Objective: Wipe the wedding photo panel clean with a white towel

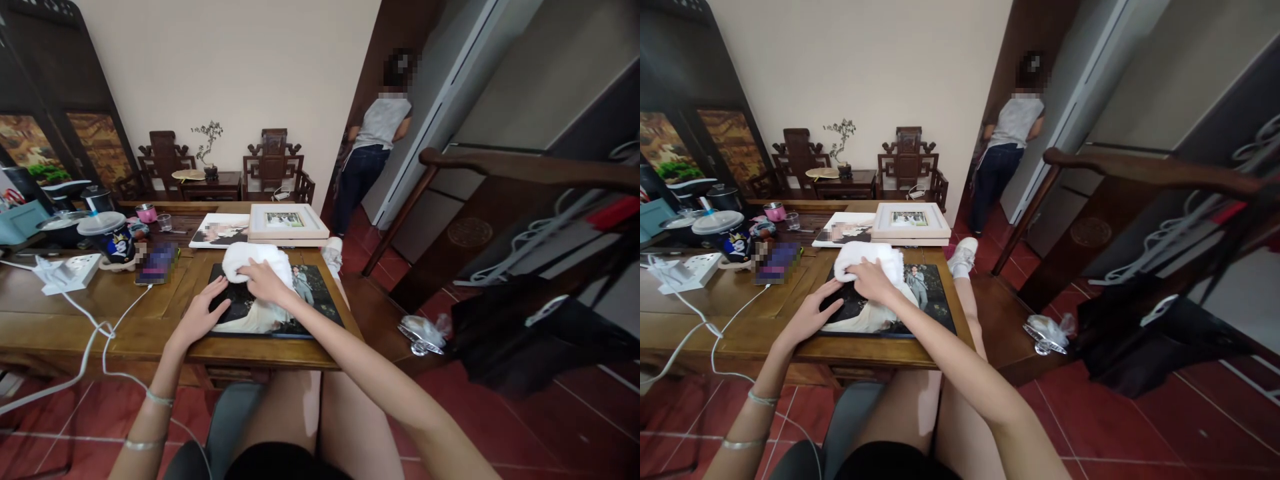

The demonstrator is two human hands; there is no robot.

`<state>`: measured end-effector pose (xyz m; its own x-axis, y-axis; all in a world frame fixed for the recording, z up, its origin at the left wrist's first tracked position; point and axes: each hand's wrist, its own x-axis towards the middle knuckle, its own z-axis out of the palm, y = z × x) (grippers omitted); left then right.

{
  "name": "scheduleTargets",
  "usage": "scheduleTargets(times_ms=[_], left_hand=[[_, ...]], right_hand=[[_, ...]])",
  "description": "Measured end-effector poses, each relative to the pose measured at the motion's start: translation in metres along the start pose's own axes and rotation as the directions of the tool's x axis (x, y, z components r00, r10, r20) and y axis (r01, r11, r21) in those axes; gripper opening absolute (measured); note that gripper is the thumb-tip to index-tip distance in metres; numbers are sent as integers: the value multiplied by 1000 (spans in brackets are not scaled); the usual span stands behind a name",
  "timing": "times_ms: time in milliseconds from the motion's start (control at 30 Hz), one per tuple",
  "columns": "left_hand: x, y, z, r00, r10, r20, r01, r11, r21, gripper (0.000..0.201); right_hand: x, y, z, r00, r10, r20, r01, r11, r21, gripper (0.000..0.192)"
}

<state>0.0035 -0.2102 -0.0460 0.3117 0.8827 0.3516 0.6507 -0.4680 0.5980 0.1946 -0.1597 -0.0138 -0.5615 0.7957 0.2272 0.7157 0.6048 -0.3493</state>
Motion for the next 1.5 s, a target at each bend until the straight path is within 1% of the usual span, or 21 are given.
scheduleTargets(times_ms=[100, 167, 233, 333, 467, 567, 667, 733, 800, 867, 933, 1033, 1100, 1167, 1300, 1400, 1500], left_hand=[[1, -2, 1, 1000, 14, -12, -14, 1000, 12, 47], [1, -2, 1, 1000, 25, -14, -25, 1000, 11, 46], [0, -2, 1, 1000, 23, -13, -23, 1000, 11, 46], [0, 0, 0, 1000, 14, -4, -14, 1000, 5, 48], [-1, 1, 0, 1000, 29, -2, -29, 999, -16, 49], [-1, 0, 0, 999, 33, -6, -33, 999, -22, 48], [0, -2, 1, 999, 32, -6, -32, 999, -21, 49], [0, -2, 1, 999, 30, -10, -30, 999, -20, 49], [0, -2, 1, 1000, 28, -13, -29, 999, -21, 49], [0, -2, 1, 1000, 28, -11, -28, 999, -23, 50], [0, -1, 2, 1000, 28, -8, -29, 999, -25, 50], [0, -1, 2, 1000, 28, -12, -29, 999, -27, 50], [0, -2, 2, 999, 29, -14, -29, 999, -32, 50], [0, -2, 2, 1000, 27, -13, -27, 999, -34, 51], [0, -3, 1, 1000, 24, -12, -24, 999, -31, 53], [0, -3, 1, 1000, 23, -9, -24, 999, -24, 53], [0, -2, 0, 1000, 27, -3, -27, 1000, -15, 52]], right_hand=[[19, -18, 4, 996, -90, -20, 90, 996, -3, 55], [25, -23, 5, 994, -104, -26, 104, 995, -4, 53], [25, -21, 4, 994, -103, -26, 103, 995, 1, 54], [16, -3, 1, 995, -97, -16, 97, 995, 8, 55], [-7, 39, -10, 999, -26, -25, 26, 1000, -9, 54], [-33, 68, -21, 997, 54, -52, -57, 997, -51, 52], [-68, 78, -28, 989, 132, -63, -139, 983, -120, 54], [-94, 73, -28, 985, 161, -63, -169, 972, -161, 56], [-122, 61, -28, 986, 156, -55, -164, 970, -180, 56], [-149, 43, -29, 992, 123, -26, -125, 977, -173, 54], [-172, 24, -33, 997, 75, 30, -70, 987, -146, 54], [-190, 3, -40, 992, -7, 122, 16, 997, -70, 53], [-190, -2, -44, 989, -41, 144, 45, 999, -25, 52], [-182, 2, -44, 992, -43, 122, 46, 999, -17, 50], [-148, 30, -38, 999, -3, 38, 6, 998, -61, 53], [-119, 54, -34, 998, 58, -19, -59, 993, -97, 53], [-98, 70, -32, 991, 120, -62, -127, 983, -135, 54]])
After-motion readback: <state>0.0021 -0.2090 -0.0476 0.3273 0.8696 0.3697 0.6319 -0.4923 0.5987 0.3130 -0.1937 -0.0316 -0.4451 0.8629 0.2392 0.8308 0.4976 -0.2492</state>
